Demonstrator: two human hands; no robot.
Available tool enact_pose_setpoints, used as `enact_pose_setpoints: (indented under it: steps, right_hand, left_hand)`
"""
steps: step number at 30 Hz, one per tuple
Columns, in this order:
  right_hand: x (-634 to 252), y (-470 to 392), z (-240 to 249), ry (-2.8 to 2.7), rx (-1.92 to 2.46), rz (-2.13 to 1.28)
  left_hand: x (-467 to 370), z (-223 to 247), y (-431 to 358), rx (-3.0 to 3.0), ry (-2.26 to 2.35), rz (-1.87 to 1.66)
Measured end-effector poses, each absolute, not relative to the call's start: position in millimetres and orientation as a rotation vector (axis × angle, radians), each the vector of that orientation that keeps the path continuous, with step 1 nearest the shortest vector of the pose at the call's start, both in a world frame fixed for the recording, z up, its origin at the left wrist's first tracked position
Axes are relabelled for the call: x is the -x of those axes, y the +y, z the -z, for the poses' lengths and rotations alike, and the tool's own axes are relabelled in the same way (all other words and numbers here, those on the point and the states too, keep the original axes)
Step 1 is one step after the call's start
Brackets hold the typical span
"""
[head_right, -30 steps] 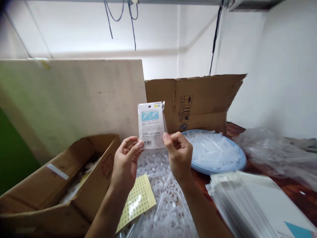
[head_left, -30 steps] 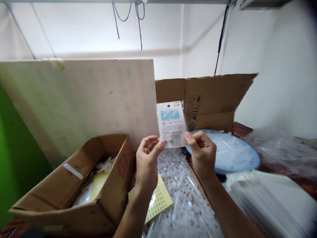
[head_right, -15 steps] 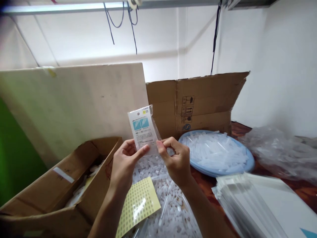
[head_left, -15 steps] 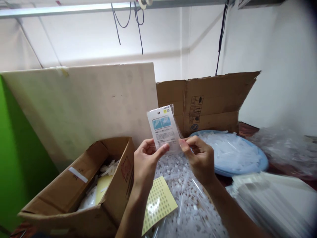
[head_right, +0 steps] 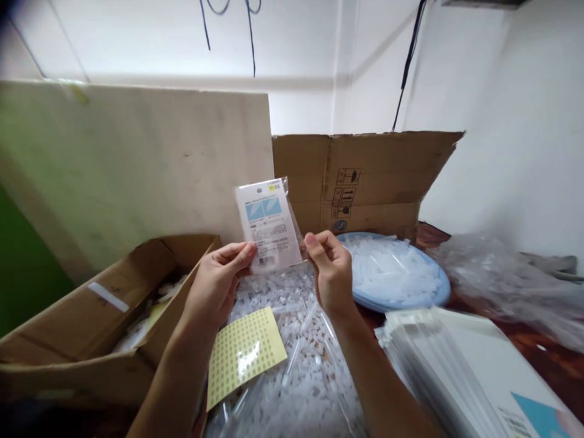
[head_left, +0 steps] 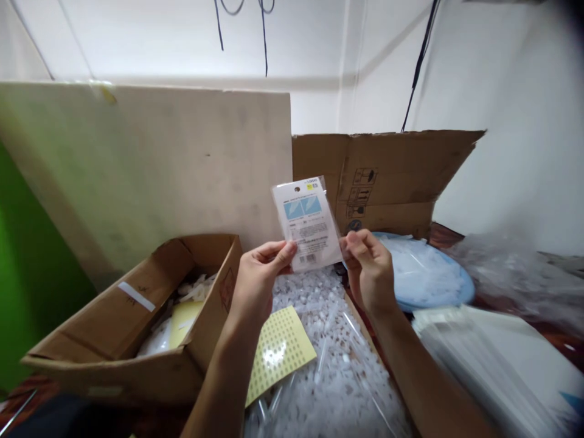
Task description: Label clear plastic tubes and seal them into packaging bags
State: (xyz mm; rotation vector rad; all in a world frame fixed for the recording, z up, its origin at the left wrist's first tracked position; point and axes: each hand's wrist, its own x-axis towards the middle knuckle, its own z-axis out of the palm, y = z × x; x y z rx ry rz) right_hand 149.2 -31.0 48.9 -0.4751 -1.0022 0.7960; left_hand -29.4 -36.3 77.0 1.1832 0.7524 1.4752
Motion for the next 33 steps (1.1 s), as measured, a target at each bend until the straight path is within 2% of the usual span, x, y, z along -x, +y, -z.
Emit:
enact_pose_setpoints:
  steps: [6,17,21,23,28,33]
  right_hand:
    - [-163,-32,-55,-1.228,0.562,-1.12]
    - [-164,-39,-52,-1.254,0.602,-1.041]
    - [-155,-35,-50,-1.217,0.568,-1.011]
    - [-154,-33,-50,-1.185,0.559,-0.996]
    - [-155,-33,-54,-1.113,0.588,-0.955]
    - [-155,-35,-58,-1.119,0.579,-0.969]
  left_hand:
    - [35,-72,-30,-1.257,0.774,-1.406]
    - [24,-63,-28,-1.264,0.709,-1.389]
    - [18,-61,-28,-1.591,0.856,-1.699]
    - [17,-64,-31,-1.829,0.788,-1.8]
    - [13,-70,-44,-2.073,0.548,-1.477]
    - [8,-64,-44,-2.41,0.715,-1.51]
